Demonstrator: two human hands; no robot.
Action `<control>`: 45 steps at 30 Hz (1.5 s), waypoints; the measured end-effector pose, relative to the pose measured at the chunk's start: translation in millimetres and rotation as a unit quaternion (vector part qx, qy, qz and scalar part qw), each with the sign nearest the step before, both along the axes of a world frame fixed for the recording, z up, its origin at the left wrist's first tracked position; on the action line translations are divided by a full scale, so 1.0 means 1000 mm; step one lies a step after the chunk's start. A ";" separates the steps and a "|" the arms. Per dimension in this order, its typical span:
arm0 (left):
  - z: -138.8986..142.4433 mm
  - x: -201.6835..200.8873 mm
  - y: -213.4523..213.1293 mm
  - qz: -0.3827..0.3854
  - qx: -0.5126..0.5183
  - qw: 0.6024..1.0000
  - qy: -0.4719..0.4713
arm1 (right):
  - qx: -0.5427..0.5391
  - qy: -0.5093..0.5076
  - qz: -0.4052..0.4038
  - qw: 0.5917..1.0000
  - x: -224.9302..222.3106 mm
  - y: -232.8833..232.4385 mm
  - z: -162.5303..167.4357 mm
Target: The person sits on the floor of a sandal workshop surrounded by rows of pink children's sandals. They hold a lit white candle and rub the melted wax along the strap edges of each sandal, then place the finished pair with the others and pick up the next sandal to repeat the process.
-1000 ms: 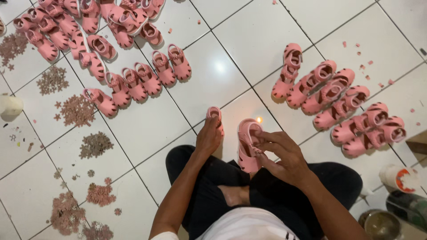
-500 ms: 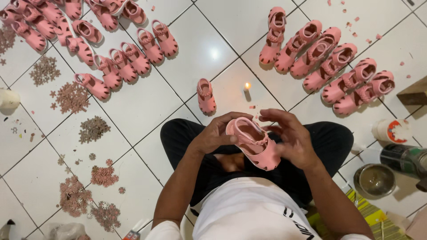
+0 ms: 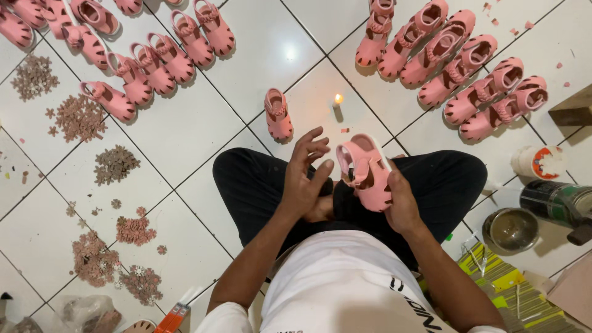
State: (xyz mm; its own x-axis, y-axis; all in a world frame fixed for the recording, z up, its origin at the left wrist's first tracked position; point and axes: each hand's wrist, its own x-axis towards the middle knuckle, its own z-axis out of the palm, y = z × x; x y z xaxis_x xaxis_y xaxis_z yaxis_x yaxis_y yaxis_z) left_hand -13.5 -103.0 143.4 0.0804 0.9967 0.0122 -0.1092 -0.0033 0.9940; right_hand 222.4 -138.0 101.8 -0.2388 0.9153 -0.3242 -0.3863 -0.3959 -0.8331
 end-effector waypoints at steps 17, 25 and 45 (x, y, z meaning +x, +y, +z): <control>0.035 0.027 -0.029 0.081 0.319 0.854 0.404 | 0.151 -0.144 -0.026 0.978 -0.029 0.013 0.043; 0.022 0.028 -0.021 0.041 0.354 0.780 0.515 | 0.139 -0.167 -0.020 0.976 -0.028 0.013 0.053; -0.008 -0.002 -0.020 0.085 -0.056 0.987 0.128 | -0.068 0.116 0.017 0.991 -0.019 0.016 0.039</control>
State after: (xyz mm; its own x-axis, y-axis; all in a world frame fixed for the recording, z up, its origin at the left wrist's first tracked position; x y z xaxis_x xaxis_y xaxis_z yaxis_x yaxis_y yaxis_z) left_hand -15.7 -123.3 135.9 -0.1012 0.9901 -0.0976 0.1386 0.1112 0.9841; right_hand 203.6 -122.1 141.1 -0.3516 0.8572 -0.3762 -0.5464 -0.5142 -0.6611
